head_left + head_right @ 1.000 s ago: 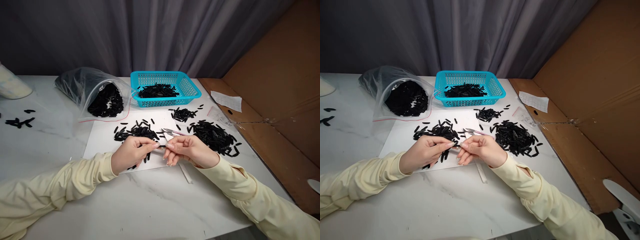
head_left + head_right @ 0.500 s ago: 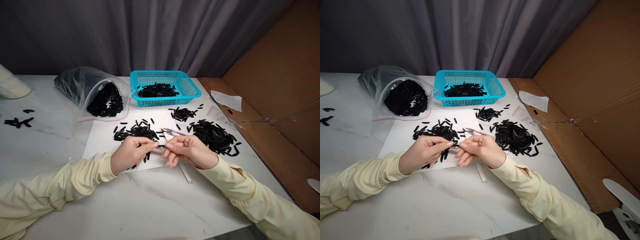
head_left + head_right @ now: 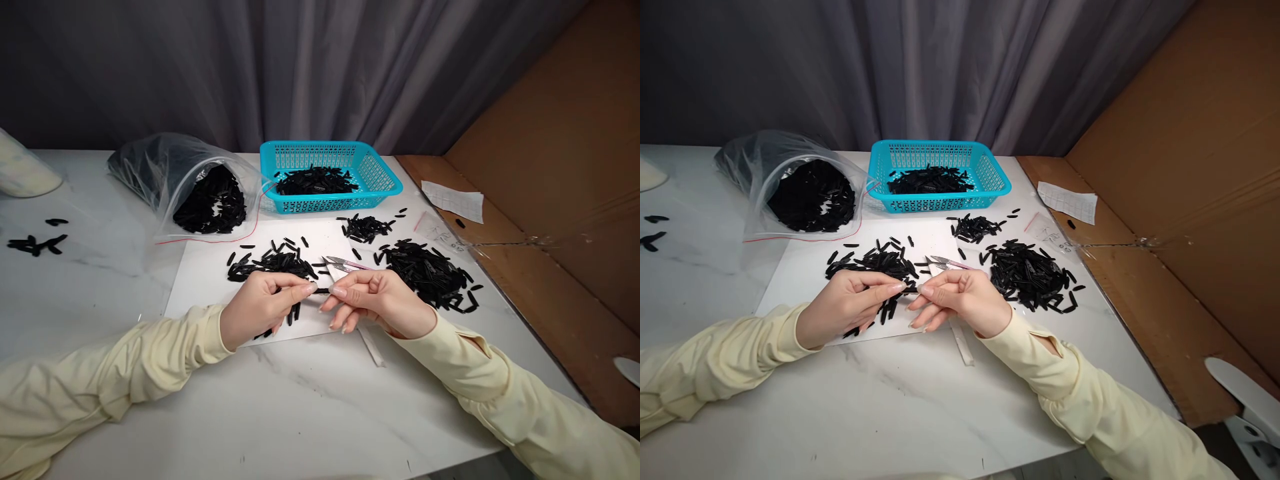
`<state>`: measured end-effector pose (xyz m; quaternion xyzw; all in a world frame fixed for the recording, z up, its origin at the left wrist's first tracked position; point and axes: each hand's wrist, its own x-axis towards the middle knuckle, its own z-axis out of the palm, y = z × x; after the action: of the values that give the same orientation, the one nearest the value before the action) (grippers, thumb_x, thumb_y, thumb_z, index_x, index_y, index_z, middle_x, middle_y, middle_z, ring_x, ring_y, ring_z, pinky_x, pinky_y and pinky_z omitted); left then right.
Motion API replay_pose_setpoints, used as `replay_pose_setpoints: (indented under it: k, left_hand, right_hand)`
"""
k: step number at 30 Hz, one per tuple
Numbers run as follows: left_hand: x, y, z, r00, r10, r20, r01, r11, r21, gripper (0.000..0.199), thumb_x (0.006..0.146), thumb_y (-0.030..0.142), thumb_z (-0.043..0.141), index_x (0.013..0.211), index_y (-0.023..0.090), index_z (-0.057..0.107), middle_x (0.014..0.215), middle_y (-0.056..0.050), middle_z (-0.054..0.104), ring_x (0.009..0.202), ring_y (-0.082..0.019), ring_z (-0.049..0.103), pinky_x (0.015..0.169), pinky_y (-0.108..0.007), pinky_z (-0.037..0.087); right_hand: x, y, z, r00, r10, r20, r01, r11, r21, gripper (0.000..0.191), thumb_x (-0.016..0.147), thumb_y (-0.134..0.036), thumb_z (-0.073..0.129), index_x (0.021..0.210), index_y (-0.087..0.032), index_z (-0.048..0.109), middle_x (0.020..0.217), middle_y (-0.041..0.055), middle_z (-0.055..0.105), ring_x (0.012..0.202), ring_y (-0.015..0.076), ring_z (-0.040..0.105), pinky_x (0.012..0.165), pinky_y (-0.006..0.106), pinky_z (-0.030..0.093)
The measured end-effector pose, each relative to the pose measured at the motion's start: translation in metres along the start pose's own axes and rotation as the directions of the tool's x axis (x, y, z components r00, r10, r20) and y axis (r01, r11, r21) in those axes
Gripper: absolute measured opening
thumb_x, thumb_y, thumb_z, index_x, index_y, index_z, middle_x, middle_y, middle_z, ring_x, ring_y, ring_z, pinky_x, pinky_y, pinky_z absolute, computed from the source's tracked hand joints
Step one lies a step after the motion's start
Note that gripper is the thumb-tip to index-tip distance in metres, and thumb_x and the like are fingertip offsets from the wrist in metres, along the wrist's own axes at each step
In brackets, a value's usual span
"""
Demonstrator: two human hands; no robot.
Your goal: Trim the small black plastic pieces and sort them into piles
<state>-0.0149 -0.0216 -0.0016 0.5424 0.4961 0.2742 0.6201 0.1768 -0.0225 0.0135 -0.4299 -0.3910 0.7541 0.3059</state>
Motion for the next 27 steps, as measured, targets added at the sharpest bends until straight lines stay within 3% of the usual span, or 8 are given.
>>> replay_pose_setpoints:
  k: [12, 18, 27]
  left_hand:
    - [-0.0007, 0.0013, 0.0012, 0.999, -0.033, 0.014, 0.034, 0.996, -0.086, 0.029, 0.076, 0.036, 0.057, 0.085, 0.01, 0.065, 0.029, 0.011, 0.027, 0.027, -0.003, 0.023, 0.027, -0.016, 0.03]
    - [0.0004, 0.0032, -0.0008, 0.993, -0.031, 0.113, 0.038, 0.997, -0.062, 0.034, 0.082, 0.039, 0.049, 0.08, 0.01, 0.066, 0.031, 0.012, 0.023, 0.026, -0.003, 0.021, 0.029, -0.017, 0.034]
    - [0.0012, 0.0056, -0.0002, 0.99, -0.064, 0.128, 0.071, 0.996, -0.051, 0.034, 0.083, 0.042, 0.047, 0.075, 0.013, 0.062, 0.03, 0.012, 0.026, 0.023, -0.002, 0.021, 0.028, -0.015, 0.032]
  right_hand:
    - [0.0001, 0.001, -0.0013, 0.999, -0.044, -0.015, 0.045, 0.999, 0.018, 0.017, 0.069, -0.023, 0.071, 0.07, -0.009, 0.061, 0.076, 0.0089, 0.071, 0.056, 0.016, 0.068, 0.041, 0.017, 0.053]
    - [0.0008, 0.0007, -0.0008, 0.995, -0.095, -0.042, 0.095, 0.995, -0.002, 0.018, 0.07, -0.024, 0.071, 0.071, -0.009, 0.061, 0.077, 0.0099, 0.071, 0.057, 0.0174, 0.069, 0.041, 0.018, 0.053]
    - [-0.0024, 0.0024, -0.0001, 0.982, -0.183, -0.038, 0.18, 0.982, -0.065, 0.018, 0.071, -0.025, 0.07, 0.072, -0.01, 0.061, 0.078, 0.0099, 0.071, 0.058, 0.0181, 0.069, 0.043, 0.02, 0.054]
